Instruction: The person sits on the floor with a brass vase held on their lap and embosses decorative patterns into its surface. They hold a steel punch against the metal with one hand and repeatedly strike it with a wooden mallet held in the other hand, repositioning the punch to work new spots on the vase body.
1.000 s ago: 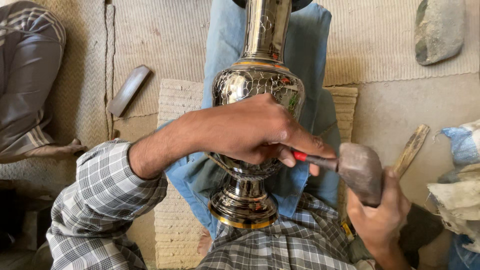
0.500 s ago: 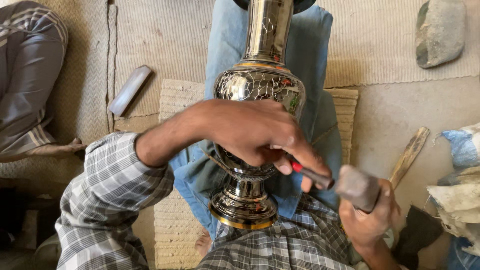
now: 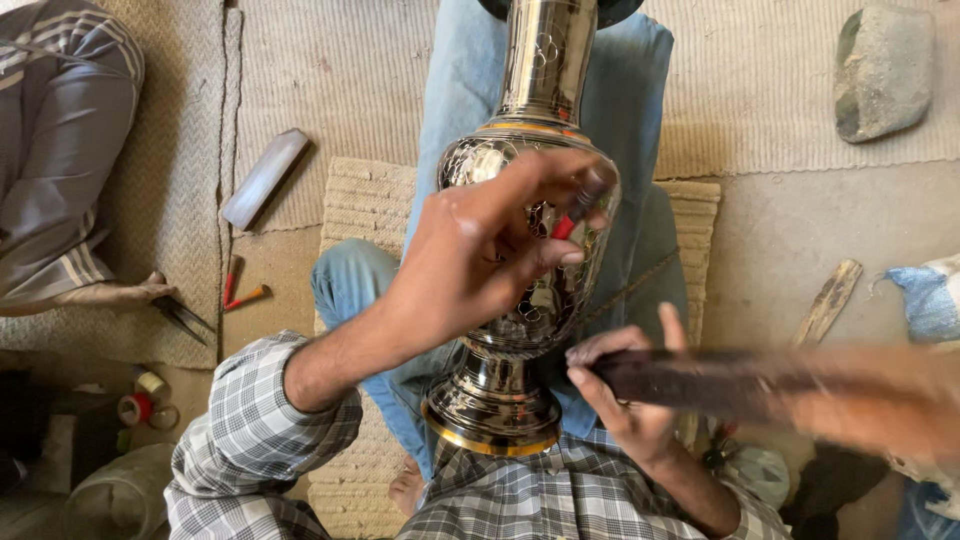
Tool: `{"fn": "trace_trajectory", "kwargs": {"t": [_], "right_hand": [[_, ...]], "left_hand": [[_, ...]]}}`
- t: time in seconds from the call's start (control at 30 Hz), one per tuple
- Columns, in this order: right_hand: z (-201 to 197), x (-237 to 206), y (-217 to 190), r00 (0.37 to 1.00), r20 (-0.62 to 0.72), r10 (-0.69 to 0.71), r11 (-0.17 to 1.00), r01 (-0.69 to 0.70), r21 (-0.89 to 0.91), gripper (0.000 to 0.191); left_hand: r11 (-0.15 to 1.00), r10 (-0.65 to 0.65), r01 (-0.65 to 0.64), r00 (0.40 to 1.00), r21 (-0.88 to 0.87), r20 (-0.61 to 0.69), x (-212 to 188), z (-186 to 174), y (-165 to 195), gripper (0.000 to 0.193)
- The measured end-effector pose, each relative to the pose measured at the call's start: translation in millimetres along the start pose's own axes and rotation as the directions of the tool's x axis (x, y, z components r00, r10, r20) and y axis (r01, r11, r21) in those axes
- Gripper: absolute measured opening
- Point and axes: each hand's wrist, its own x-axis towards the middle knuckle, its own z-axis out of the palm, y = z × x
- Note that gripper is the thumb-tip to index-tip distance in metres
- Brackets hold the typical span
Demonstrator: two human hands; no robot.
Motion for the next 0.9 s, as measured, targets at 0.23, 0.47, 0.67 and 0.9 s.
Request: {"fn": "trace_trajectory", "kwargs": {"t": [0.23,0.47,0.67,0.9], "right_hand": [[-58,6,-35,0.97,-0.168,0.178,0.925,-0.223,-0.308,0.059],[-100,42,-79,0.98,-0.188,0.061,0.996,-0.073,-0.055,0.04],[-115,57,-92,0.99,-0.094,0.106,0.903,-0.135,-0.408,0.016],[-94,102,-112,0.978,0.036,0.207,0.606,-0.099,-0.79,0.056]], "left_hand": [[0.976,0.163,-0.173,0.983,0.13,0.085,0,0,-4,0.068],[0.99,0.131,-0.139,0.973,0.033,0.189,7,-7,-1,0.066],[0.985,0.166,-0.172,0.968,0.018,0.19,6,-7,-1,0.063],[0.988,0.078,-0.093,0.99,0.127,0.116,0,1,4,0.064]]}}
